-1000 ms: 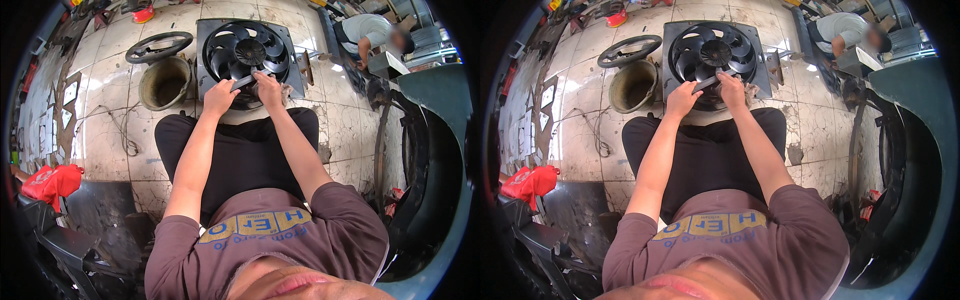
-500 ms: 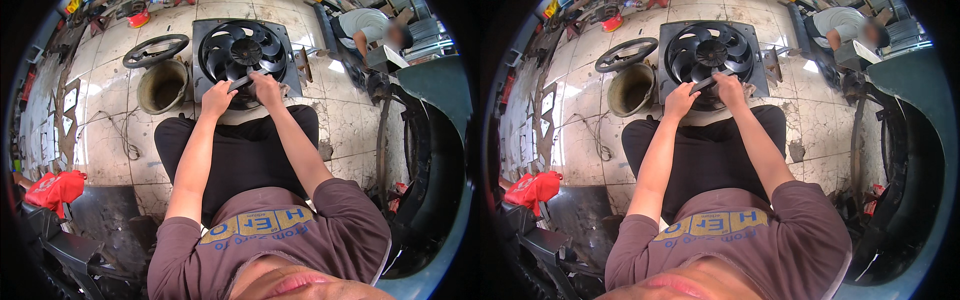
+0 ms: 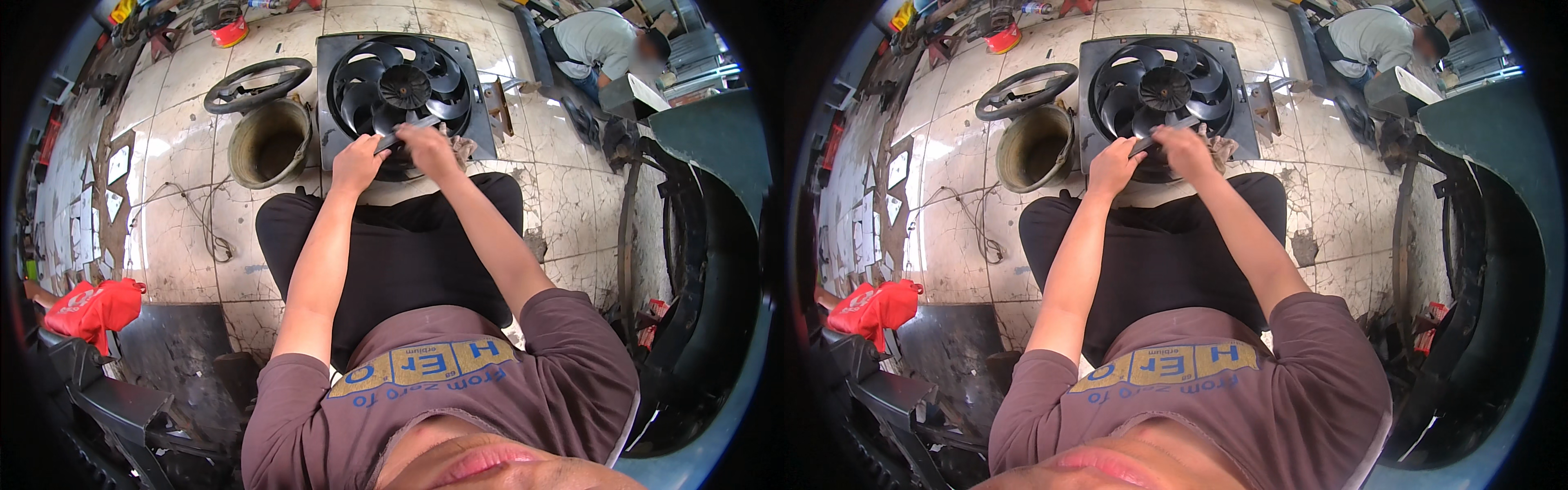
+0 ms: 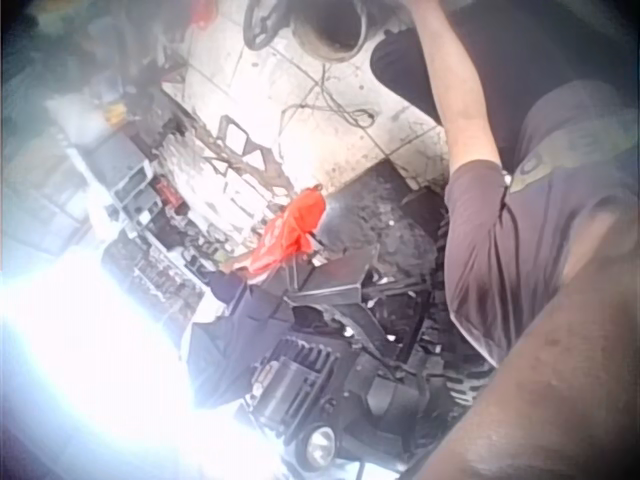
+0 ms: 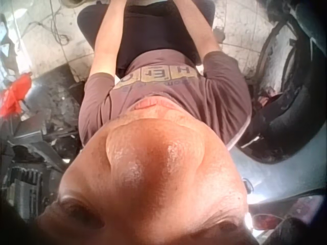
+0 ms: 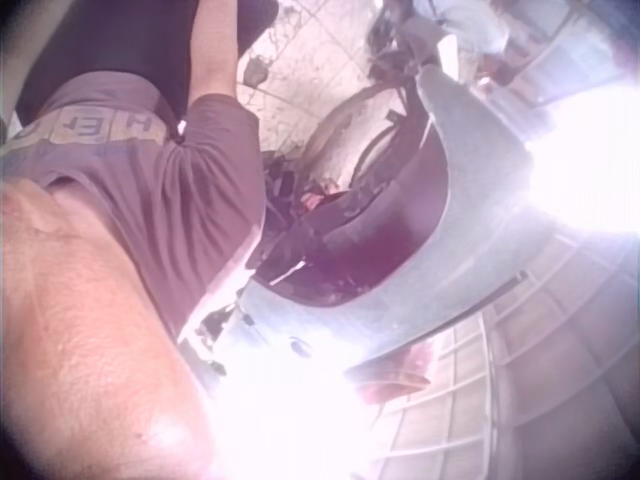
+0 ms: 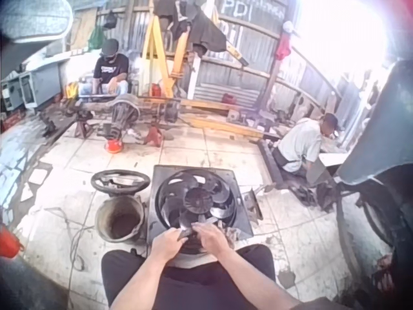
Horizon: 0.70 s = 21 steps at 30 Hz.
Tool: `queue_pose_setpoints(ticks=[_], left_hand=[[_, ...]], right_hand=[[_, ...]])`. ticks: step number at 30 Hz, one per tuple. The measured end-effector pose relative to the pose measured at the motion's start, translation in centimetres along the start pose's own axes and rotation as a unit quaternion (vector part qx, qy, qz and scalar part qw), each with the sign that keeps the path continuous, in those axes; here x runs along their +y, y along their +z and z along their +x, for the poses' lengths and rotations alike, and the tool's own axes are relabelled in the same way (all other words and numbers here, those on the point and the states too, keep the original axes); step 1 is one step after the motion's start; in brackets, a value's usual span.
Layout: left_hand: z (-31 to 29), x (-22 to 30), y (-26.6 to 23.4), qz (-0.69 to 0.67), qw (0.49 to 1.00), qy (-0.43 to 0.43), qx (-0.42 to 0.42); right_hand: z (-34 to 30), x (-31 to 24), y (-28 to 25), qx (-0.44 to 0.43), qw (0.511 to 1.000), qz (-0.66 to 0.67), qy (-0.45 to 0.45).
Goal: The person sits on the floor and scrubs the blades of a black car cooling fan with a metal scraper and a cloth. They repeatedly dip the cloth into a bucket of liquid and wipe the fan blades and housing.
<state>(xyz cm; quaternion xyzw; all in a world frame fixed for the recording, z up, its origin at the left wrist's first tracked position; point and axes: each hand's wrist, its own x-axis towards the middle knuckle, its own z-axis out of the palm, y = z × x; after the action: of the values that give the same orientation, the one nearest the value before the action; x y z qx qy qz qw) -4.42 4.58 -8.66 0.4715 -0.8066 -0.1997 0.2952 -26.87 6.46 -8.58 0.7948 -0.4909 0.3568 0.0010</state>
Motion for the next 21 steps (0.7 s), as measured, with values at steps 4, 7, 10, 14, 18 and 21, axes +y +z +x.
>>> queue_pose_setpoints(ticks=[4,7,10,14,18,21], left_hand=[[0.2,0.1,0.3,0.009,1.000,0.000,0.003],[0.0,-0.4,0.0,-0.002,1.000,0.007,-0.016],[0.4,0.6,-0.1,0.006,1.000,-0.005,-0.023],[0.0,-0.7,0.2,0.009,1.000,0.009,-0.007],[0.2,0.2,0.1,-0.003,1.000,0.016,0.003],[0.2,-0.2,0.1,0.004,1.000,0.018,0.002]], right_hand=[[-0.6,0.6,1.2,0.027,0.997,-0.046,0.054],[-0.9,-0.8,1.1,0.005,1.000,0.021,0.002],[-0.9,1.6,0.1,0.022,0.997,-0.024,0.071],[-0.8,-1.7,1.3,-0.001,1.000,0.030,0.005],[-0.1,2.3,-0.5,0.042,0.988,-0.022,0.147],[-0.9,-0.5,1.2,0.015,1.000,-0.002,0.007]])
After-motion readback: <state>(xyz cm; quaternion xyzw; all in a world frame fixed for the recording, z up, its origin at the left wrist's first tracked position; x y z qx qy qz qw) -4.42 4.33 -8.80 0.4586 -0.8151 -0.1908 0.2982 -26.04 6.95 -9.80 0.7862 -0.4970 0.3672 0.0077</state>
